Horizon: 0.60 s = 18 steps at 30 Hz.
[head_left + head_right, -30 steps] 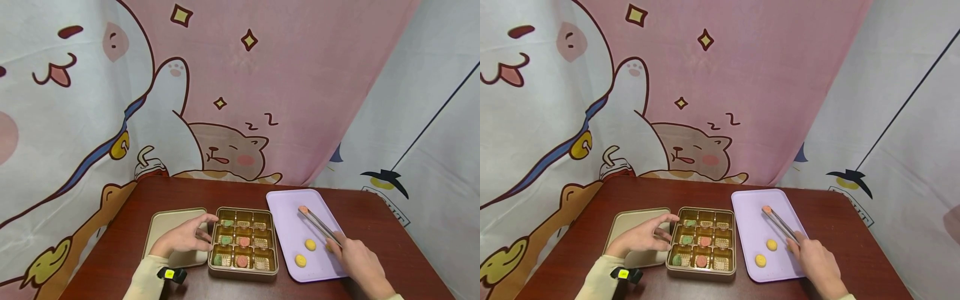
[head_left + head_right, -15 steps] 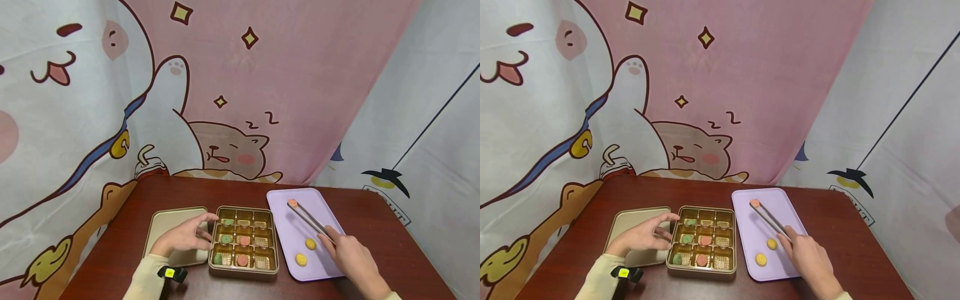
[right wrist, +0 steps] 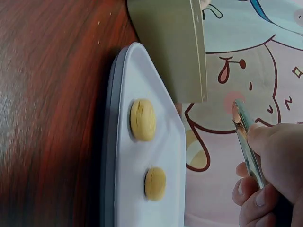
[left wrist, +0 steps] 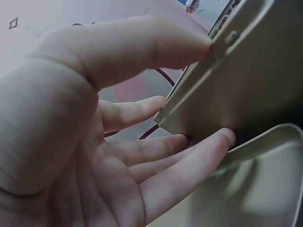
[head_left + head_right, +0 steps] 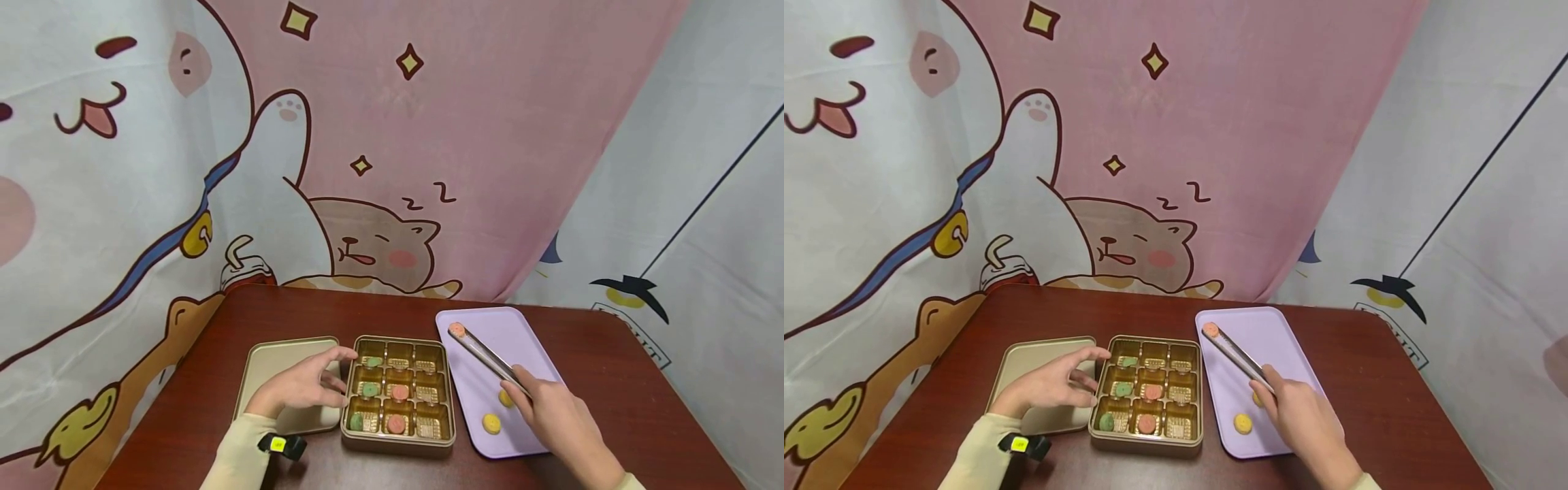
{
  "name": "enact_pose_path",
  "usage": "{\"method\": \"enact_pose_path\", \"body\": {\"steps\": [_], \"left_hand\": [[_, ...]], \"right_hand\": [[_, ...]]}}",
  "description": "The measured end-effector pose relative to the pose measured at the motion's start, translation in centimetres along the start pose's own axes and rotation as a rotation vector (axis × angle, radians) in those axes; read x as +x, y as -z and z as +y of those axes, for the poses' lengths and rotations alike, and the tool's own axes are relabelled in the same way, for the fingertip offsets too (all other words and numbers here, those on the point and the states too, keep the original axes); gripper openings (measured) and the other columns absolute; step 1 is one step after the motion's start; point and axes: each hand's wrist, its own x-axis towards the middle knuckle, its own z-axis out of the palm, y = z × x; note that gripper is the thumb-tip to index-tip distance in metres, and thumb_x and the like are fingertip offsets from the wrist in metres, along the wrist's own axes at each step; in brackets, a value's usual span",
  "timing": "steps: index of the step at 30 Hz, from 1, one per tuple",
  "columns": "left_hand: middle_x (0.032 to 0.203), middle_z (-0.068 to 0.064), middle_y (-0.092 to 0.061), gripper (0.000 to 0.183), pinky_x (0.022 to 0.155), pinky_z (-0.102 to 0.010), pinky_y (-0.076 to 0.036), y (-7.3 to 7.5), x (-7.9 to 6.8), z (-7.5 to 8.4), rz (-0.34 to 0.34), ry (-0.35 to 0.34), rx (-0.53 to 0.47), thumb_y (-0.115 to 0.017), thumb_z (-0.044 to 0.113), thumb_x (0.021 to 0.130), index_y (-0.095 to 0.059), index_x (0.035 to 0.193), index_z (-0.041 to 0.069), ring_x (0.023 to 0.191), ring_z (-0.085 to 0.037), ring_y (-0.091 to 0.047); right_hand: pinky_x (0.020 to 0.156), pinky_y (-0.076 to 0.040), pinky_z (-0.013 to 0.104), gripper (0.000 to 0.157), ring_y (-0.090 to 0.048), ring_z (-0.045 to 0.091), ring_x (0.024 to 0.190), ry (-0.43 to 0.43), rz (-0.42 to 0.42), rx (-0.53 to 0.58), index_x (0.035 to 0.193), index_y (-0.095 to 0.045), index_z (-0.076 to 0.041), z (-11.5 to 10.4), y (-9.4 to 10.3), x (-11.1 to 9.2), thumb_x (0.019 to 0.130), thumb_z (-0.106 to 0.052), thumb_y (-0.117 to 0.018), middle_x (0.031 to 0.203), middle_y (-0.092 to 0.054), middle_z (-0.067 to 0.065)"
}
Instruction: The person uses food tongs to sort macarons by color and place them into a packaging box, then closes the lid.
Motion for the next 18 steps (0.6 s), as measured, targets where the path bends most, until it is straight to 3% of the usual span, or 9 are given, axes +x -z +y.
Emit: {"method": "enact_pose_path", "body": {"steps": [6,12,18], "left_hand": [[0.159,-0.028,-0.037,0.076,0.082,-0.031,-0.061,0.0,0.0,0.1,0.002,0.008,0.003,-0.081,0.002,0.088,-0.041,0.152,0.0,0.111,-0.036,-0.07],[0.161,-0.028,-0.035,0.076,0.082,-0.031,-0.061,0.0,0.0,0.1,0.002,0.007,0.018,-0.082,0.003,0.088,-0.041,0.152,0.0,0.111,-0.034,-0.07],[0.16,-0.028,-0.036,0.076,0.082,-0.031,-0.061,0.0,0.0,0.1,0.004,0.0,0.03,-0.082,0.003,0.088,-0.041,0.152,0.0,0.111,-0.034,-0.071]], "right_hand": [[0.044,-0.03,0.03,0.021,-0.037,0.011,0.052,0.097,0.076,0.02,0.091,-0.057,-0.026,-1.1,-0.6,0.1,0.099,-0.034,-0.074,0.06,-0.038,-0.013],[0.045,-0.032,0.031,0.019,-0.039,0.011,0.053,0.104,0.05,0.029,0.093,-0.057,-0.028,-2.4,-1.0,-0.1,0.1,-0.038,-0.073,0.061,-0.038,-0.016],[0.044,-0.028,0.026,0.027,-0.034,0.003,0.051,0.189,0.089,0.02,0.086,-0.051,-0.029,-3.3,-1.4,0.0,0.099,-0.037,-0.074,0.059,-0.028,-0.022]]}}
